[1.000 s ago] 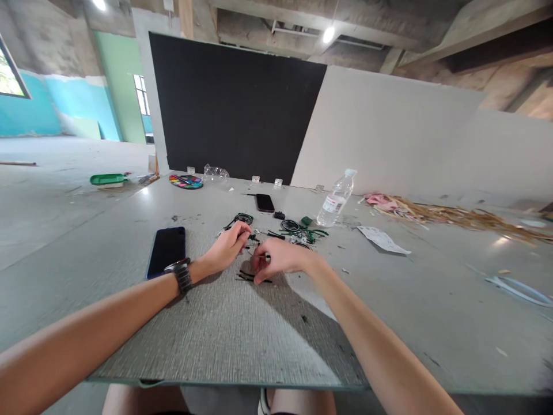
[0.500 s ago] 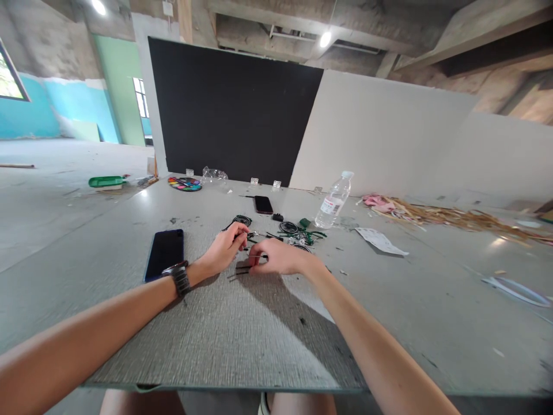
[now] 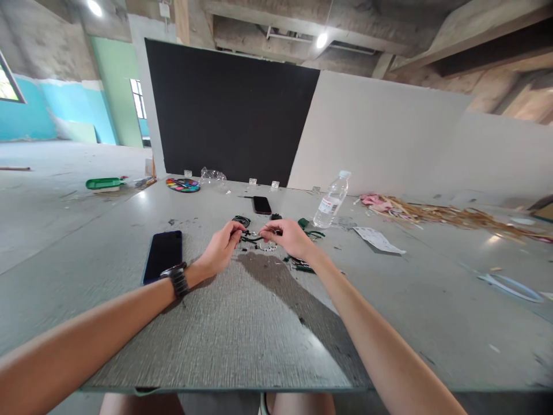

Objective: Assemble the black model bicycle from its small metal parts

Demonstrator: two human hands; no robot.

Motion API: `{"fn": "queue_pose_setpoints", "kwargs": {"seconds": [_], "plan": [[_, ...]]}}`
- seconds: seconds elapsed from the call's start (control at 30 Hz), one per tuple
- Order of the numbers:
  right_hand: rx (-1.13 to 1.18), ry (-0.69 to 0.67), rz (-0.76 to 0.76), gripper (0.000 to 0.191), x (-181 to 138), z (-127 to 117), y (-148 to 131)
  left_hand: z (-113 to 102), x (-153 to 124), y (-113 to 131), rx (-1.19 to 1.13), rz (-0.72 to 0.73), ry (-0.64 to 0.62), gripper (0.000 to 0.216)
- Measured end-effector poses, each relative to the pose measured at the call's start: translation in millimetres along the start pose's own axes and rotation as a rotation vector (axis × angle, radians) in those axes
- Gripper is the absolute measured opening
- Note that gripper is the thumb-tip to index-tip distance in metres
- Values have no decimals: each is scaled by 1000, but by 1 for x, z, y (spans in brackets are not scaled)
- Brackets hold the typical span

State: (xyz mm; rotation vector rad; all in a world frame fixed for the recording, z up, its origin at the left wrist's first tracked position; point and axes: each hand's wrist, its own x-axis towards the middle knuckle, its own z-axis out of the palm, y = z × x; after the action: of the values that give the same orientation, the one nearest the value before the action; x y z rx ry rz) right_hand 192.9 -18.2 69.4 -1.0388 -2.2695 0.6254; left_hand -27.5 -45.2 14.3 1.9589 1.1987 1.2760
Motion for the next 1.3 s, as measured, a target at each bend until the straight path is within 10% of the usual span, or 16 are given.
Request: {"fn": "queue_pose_setpoints", "kwargs": {"seconds": [1.3], "plan": [[-152, 102, -136, 19, -1, 19, -17, 4, -2, -6, 131, 147, -156, 16]]}}
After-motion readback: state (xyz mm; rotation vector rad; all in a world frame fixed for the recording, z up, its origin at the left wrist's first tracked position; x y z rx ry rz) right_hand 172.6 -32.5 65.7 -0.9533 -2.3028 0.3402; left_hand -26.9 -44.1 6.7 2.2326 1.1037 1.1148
